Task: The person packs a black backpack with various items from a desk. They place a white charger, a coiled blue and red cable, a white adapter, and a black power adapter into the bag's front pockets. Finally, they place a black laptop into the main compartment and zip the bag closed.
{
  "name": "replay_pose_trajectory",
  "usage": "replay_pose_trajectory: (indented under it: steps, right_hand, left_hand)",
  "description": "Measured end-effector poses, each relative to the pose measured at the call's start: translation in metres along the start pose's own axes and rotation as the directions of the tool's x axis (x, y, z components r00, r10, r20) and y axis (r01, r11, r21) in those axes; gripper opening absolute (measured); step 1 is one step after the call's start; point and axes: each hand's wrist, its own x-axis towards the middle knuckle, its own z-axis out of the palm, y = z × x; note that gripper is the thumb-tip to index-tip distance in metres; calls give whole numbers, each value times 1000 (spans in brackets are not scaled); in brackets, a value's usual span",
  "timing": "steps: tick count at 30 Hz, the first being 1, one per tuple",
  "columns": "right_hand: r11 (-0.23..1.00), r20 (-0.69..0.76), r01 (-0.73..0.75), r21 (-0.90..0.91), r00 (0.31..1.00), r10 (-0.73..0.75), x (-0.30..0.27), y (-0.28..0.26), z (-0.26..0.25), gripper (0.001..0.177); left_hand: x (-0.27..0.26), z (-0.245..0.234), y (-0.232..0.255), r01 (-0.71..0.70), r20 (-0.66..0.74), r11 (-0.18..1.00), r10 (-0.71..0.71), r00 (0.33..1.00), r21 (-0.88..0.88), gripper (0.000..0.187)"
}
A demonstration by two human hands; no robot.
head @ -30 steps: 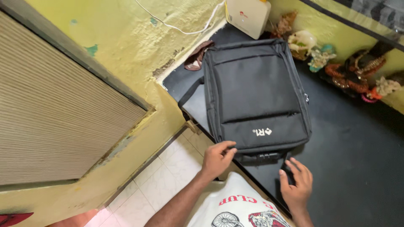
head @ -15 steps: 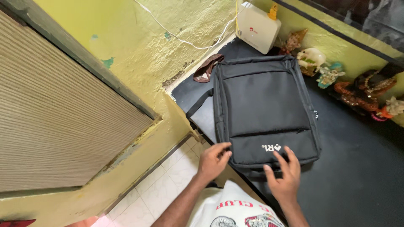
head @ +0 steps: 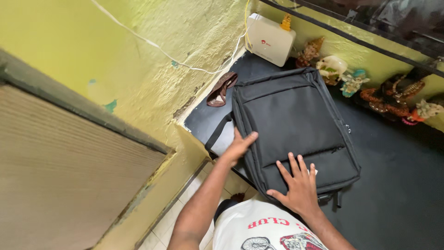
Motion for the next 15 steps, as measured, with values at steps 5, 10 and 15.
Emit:
replay_pose_trajectory:
  steps: [5, 10, 15]
  right_hand:
    - [988, -47, -129, 85, 990, 134, -21, 30, -5, 55]
    - [924, -181, -356, 141, 908, 377, -44, 62, -29, 23]
    - [928, -205, -363, 86, 905, 373, -45, 55, -42, 34]
  left_hand:
    - [3, 23, -42, -40, 65, 956, 22, 998, 289, 121]
    - [-33, 57, -91, -118, 443, 882, -110, 890, 457, 143]
    - [-63, 25, -73, -210, 113, 926, 183, 977, 314, 46]
